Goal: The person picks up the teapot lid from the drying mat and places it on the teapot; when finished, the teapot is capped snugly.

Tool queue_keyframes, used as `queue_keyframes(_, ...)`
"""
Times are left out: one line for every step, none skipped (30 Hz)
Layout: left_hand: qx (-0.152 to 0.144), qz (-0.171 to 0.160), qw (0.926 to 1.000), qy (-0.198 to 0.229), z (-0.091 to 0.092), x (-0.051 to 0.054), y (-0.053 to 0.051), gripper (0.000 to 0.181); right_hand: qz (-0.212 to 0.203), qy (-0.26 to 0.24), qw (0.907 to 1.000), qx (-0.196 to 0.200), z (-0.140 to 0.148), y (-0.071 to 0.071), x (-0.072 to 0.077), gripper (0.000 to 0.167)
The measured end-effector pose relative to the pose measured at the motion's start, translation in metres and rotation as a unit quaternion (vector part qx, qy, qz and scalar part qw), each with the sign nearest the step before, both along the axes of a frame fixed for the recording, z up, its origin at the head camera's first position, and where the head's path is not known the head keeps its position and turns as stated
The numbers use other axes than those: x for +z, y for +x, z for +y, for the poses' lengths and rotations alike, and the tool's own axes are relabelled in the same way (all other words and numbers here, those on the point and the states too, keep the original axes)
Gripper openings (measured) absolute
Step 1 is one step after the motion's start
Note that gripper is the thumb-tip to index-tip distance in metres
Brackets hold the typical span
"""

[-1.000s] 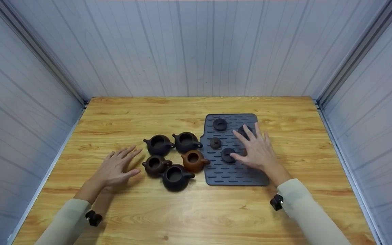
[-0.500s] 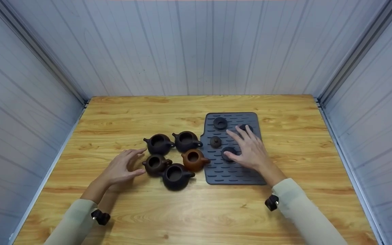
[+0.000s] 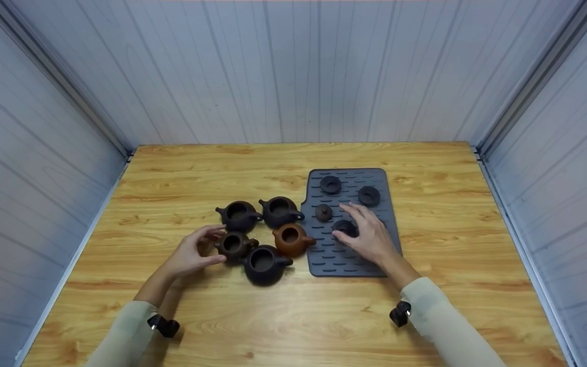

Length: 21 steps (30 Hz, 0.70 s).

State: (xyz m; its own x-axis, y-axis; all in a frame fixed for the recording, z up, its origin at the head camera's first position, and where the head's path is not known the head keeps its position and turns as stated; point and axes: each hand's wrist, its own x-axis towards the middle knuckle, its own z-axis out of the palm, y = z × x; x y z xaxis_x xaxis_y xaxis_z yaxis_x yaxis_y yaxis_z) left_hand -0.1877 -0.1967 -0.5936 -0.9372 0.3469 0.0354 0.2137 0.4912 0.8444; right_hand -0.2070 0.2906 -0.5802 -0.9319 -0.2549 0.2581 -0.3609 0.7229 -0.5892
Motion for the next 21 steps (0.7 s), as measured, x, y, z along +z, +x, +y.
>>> queue_keyframes(-0.003, -0.001, 1.0000, 0.007, 0.001, -0.001, -0.001, 0.079, -0.002, -0.006, 1.0000, -0.004, 0.000, 0.001, -0.001, 0.070)
queue_keyframes(-0.004, -0.003, 0.9999, 0.012, 0.002, -0.002, -0.001, 0.079, -0.005, -0.011, 0.9999, -0.009, 0.000, 0.001, -0.001, 0.069)
queue_keyframes(-0.004, -0.003, 0.9998, 0.018, 0.002, -0.004, -0.001, 0.079, -0.008, -0.016, 0.9998, -0.013, 0.000, 0.002, -0.001, 0.068)
queue_keyframes(-0.004, 0.000, 0.9997, 0.024, 0.002, -0.006, -0.002, 0.079, -0.014, -0.022, 0.9995, -0.016, 0.000, 0.002, -0.001, 0.067)
queue_keyframes(-0.003, 0.003, 0.9995, 0.031, 0.001, -0.008, -0.003, 0.079, -0.017, -0.028, 0.9993, -0.018, 0.000, 0.002, -0.001, 0.066)
queue_keyframes(-0.002, 0.009, 0.9993, 0.036, 0.001, -0.012, -0.005, 0.080, -0.020, -0.034, 0.9990, -0.020, 0.000, 0.003, -0.001, 0.066)
queue_keyframes(-0.002, 0.019, 0.9991, 0.037, -0.001, -0.017, -0.006, 0.080, -0.025, -0.040, 0.9987, -0.021, 0.000, 0.003, -0.002, 0.066)
queue_keyframes(-0.005, 0.031, 0.9987, 0.039, -0.002, -0.021, -0.007, 0.080, -0.028, -0.045, 0.9984, -0.021, -0.001, 0.003, -0.002, 0.066)
queue_keyframes(-0.007, 0.043, 0.9983, 0.039, -0.003, -0.027, -0.009, 0.079, -0.031, -0.050, 0.9981, -0.019, -0.001, 0.004, -0.003, 0.066)
queue_keyframes(-0.010, 0.055, 0.9977, 0.039, -0.005, -0.032, -0.011, 0.079, -0.034, -0.055, 0.9977, -0.018, -0.002, 0.004, -0.003, 0.066)
queue_keyframes(-0.013, 0.069, 0.9967, 0.041, -0.006, -0.039, -0.014, 0.076, -0.036, -0.059, 0.9975, -0.017, -0.002, 0.004, -0.004, 0.065)
queue_keyframes(-0.016, 0.077, 0.9960, 0.041, -0.007, -0.042, -0.016, 0.075, -0.039, -0.062, 0.9972, -0.015, -0.002, 0.005, -0.005, 0.065)
queue_keyframes(-0.018, 0.081, 0.9956, 0.043, -0.008, -0.043, -0.016, 0.074, -0.043, -0.065, 0.9969, -0.014, -0.003, 0.005, -0.006, 0.065)
queue_keyframes(-0.018, 0.082, 0.9954, 0.046, -0.007, -0.043, -0.017, 0.072, -0.046, -0.067, 0.9966, -0.013, -0.003, 0.005, -0.007, 0.064)
queue_keyframes(-0.017, 0.081, 0.9954, 0.047, -0.008, -0.045, -0.018, 0.072, -0.048, -0.067, 0.9965, -0.013, -0.003, 0.006, -0.008, 0.064)
queue_keyframes(-0.015, 0.078, 0.9956, 0.049, -0.007, -0.045, -0.018, 0.071, -0.050, -0.067, 0.9964, -0.013, -0.003, 0.006, -0.008, 0.063)
queue_keyframes(-0.013, 0.075, 0.9958, 0.052, -0.006, -0.044, -0.018, 0.070, -0.049, -0.066, 0.9965, -0.013, -0.004, 0.006, -0.008, 0.063)
queue_keyframes(-0.012, 0.069, 0.9963, 0.051, -0.005, -0.040, -0.017, 0.072, -0.049, -0.065, 0.9966, -0.013, -0.004, 0.006, -0.009, 0.063)
queue_keyframes(-0.011, 0.064, 0.9967, 0.050, -0.005, -0.040, -0.017, 0.071, -0.047, -0.063, 0.9968, -0.013, -0.004, 0.006, -0.010, 0.062)
queue_keyframes(-0.011, 0.062, 0.9967, 0.051, -0.004, -0.040, -0.018, 0.071, -0.042, -0.059, 0.9973, -0.014, -0.004, 0.005, -0.010, 0.062)
queue_keyframes(-0.010, 0.058, 0.9969, 0.052, -0.004, -0.039, -0.018, 0.071, -0.036, -0.055, 0.9977, -0.015, -0.005, 0.005, -0.011, 0.061)
